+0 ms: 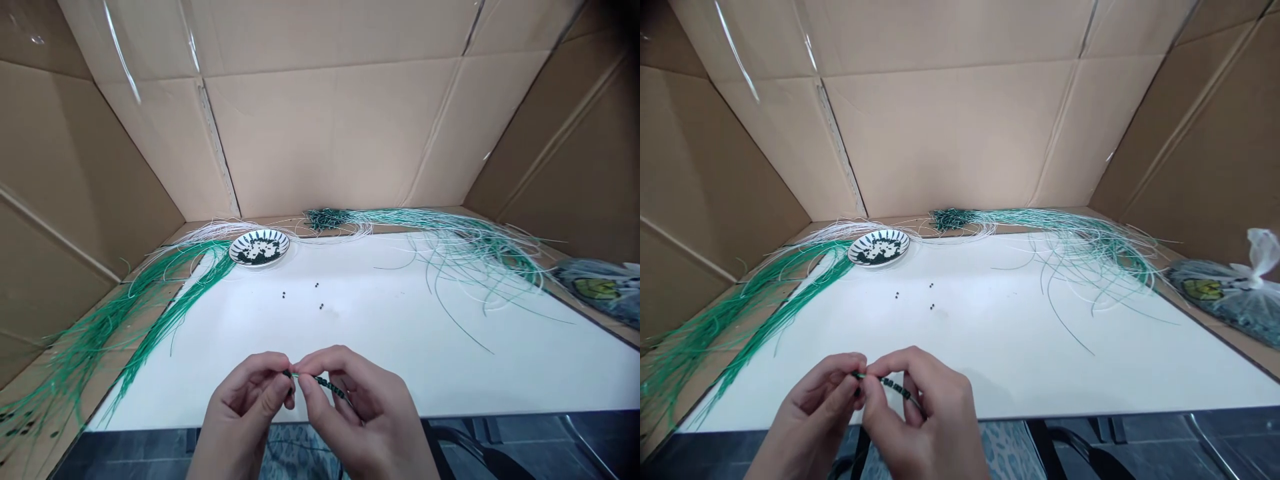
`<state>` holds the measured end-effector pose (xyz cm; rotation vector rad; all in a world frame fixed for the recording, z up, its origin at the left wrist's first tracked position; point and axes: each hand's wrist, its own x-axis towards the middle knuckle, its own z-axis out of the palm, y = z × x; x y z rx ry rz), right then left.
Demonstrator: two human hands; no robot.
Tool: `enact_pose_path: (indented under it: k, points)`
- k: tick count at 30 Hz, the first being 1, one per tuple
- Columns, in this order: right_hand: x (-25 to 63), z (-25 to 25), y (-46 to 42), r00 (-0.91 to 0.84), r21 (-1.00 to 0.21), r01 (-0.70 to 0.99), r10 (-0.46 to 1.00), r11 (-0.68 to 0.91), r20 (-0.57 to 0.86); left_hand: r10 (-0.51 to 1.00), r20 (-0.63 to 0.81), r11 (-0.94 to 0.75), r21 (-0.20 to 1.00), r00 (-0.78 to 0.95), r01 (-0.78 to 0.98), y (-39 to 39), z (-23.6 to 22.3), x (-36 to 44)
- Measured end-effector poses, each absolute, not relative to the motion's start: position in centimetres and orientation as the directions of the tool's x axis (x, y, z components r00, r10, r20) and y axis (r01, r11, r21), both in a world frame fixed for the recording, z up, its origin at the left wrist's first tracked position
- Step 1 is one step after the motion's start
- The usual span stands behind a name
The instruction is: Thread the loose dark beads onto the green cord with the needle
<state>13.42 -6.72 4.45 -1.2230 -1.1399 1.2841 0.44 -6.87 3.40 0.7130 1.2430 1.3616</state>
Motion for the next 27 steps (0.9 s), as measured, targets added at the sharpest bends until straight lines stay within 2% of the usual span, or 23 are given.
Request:
enact_pose_path:
  k: [6, 12, 17, 27]
  points:
    - [12.7, 4.5, -6.9, 0.029, -1.0, 0.004, 1.0, 0.002, 0.002, 0.934, -0.184, 0.066, 0.931, -0.305, -0.359, -7.1, 4.6, 1.1]
    - [12.7, 5.0, -7.0, -0.016, -0.997, -0.051, 0.999, -0.052, -0.052, 0.953, -0.103, -0.015, 0.925, -0.287, -0.38, -7.1, 4.6, 1.2]
    - [12.7, 5.8, -7.1, -0.006, -0.99, -0.104, 0.996, -0.093, -0.093, 0.954, -0.113, 0.005, 0.932, -0.277, -0.361, -7.3, 4.5, 1.1]
    - [12.9, 6.5, -7.1, -0.042, -0.98, -0.16, 0.992, -0.122, -0.117, 0.956, 0.054, -0.105, 0.98, -0.288, -0.166, -6.0, 4.3, 0.3]
